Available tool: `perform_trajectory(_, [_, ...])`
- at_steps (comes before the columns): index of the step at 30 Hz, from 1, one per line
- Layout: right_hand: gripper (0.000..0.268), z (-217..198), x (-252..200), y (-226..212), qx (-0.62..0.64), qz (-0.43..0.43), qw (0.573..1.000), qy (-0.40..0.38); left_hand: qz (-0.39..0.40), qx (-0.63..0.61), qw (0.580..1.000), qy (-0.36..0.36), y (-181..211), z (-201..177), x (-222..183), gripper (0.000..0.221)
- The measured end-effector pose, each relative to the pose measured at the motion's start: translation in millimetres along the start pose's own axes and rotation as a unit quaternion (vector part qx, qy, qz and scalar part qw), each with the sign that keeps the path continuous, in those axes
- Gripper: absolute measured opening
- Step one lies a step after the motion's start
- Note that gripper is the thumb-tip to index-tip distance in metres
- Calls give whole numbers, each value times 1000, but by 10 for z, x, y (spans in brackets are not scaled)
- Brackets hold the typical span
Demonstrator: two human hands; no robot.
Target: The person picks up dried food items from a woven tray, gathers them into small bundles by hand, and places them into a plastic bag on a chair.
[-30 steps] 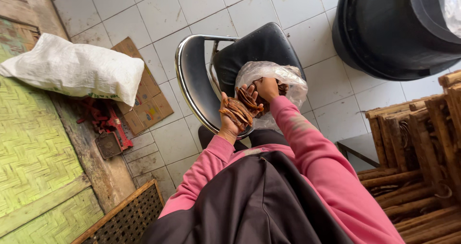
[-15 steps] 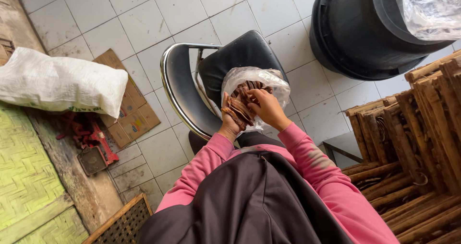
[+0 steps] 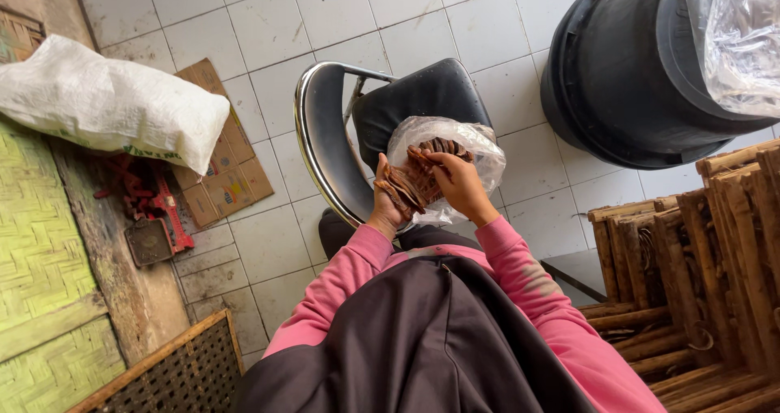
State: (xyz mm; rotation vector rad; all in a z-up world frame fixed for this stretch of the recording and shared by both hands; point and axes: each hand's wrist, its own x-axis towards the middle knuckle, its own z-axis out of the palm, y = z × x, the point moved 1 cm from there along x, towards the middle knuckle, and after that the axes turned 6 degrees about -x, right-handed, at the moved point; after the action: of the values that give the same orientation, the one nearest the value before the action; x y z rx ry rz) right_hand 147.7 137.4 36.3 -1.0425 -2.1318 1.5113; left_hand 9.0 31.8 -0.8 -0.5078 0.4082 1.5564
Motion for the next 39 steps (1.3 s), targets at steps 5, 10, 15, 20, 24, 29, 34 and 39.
perform_trajectory(5, [31, 102, -14, 214, 80, 51, 995, 6, 8, -19, 999, 30, -45, -148, 61, 69])
perform_trajectory(10, [17, 121, 14, 578, 228, 135, 962, 67, -1, -17, 998, 61, -72, -168, 189, 73])
perform_trajectory(15, [17, 129, -56, 1157, 230, 275, 923, 137, 4, -92, 995, -25, 56, 48, 189, 63])
perform_trajectory(20, [20, 515, 31, 1675, 409, 387, 815, 137, 32, -59, 995, -79, 280, 325, 208, 66])
perform_trajectory(24, [17, 829, 544, 1893, 309, 348, 869, 171, 36, -49, 995, -83, 297, 460, 281, 67])
perform_trajectory(29, [22, 931, 778, 1922, -145, 312, 928, 143, 29, -69, 993, -91, 278, 441, 212, 67])
perform_trajectory(34, [19, 988, 716, 1855, -190, 290, 932, 106, 36, -80, 991, -96, 334, 320, 104, 68])
perform_trajectory(39, [22, 1022, 596, 1835, -242, 177, 944, 142, 24, -82, 992, -88, 308, 272, 126, 68])
